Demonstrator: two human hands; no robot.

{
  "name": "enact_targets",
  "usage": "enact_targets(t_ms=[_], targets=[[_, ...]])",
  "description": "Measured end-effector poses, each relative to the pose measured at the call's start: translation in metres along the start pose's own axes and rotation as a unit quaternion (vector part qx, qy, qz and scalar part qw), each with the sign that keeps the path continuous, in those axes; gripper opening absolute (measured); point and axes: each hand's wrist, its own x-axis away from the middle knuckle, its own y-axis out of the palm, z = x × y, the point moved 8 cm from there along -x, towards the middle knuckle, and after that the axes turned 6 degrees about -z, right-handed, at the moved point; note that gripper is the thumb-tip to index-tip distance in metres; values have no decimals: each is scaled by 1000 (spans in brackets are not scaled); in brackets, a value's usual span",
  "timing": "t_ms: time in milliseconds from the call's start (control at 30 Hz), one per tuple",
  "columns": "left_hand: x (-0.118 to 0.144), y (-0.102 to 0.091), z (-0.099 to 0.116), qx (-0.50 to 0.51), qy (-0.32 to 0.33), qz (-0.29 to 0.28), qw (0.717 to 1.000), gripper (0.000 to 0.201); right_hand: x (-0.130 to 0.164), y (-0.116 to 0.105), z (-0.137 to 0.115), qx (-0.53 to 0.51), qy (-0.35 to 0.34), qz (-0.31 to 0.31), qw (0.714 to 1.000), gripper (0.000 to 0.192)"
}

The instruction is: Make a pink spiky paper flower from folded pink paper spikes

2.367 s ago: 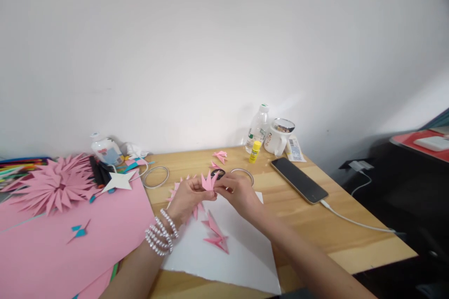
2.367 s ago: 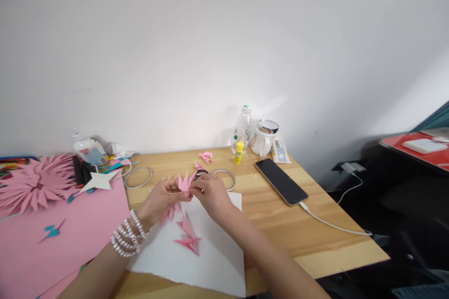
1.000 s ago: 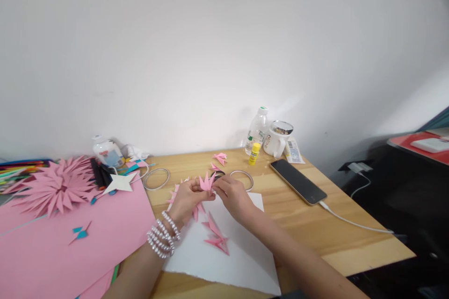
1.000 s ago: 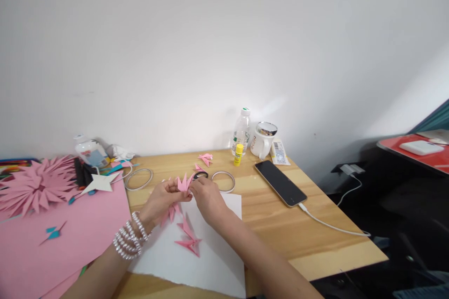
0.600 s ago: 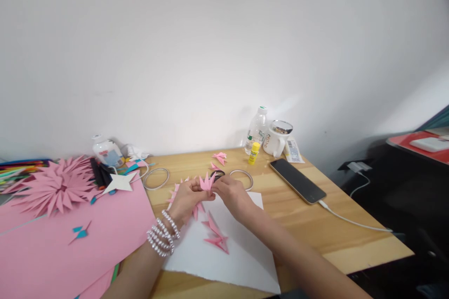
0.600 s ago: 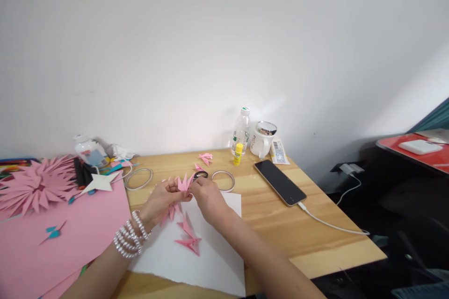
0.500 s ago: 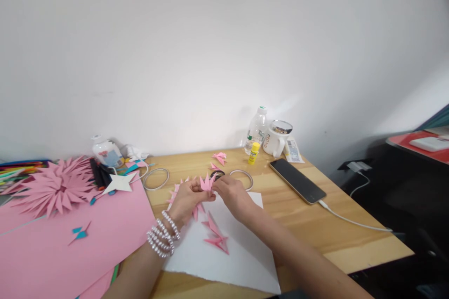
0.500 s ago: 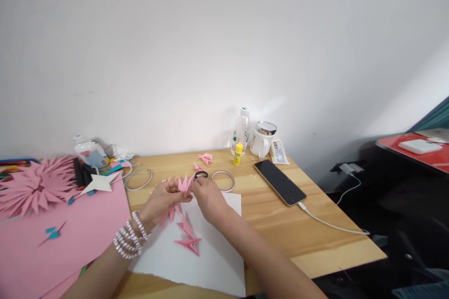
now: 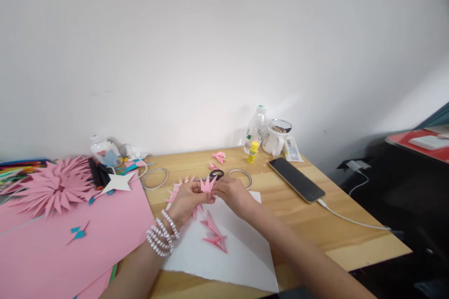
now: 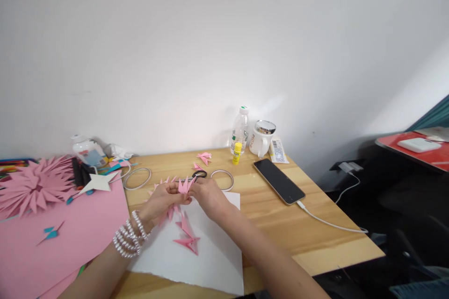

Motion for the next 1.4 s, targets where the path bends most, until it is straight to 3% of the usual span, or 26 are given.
enact_targets(t_ms=[167,333,500,700,1100,1267,1400], targets=[[-1,-6,2,0,6,16,1000,20,6,11,-8,64,-12,-25,998,14],[0,-8,3,25,17,17,999,18,8,17,-8,98,-3,-4,995,19],[2,-5,7,47,9,10,999,20,5,5,8,-4,27,46,999,13],[3,-5,10,35,-24,-4,999,23,3,-5,14,-131,3,49,990,8],[1,-3,1,-16,-40,-31,999,19,8,1,17,-125,18,30,992,12],[2,-2,3,13,-48,-27,998,20,10,-4,17,-164,3,62,984,9],[3,-1,2,7,-48,-39,998,21,11,0,16,-142,4,40,989,12]])
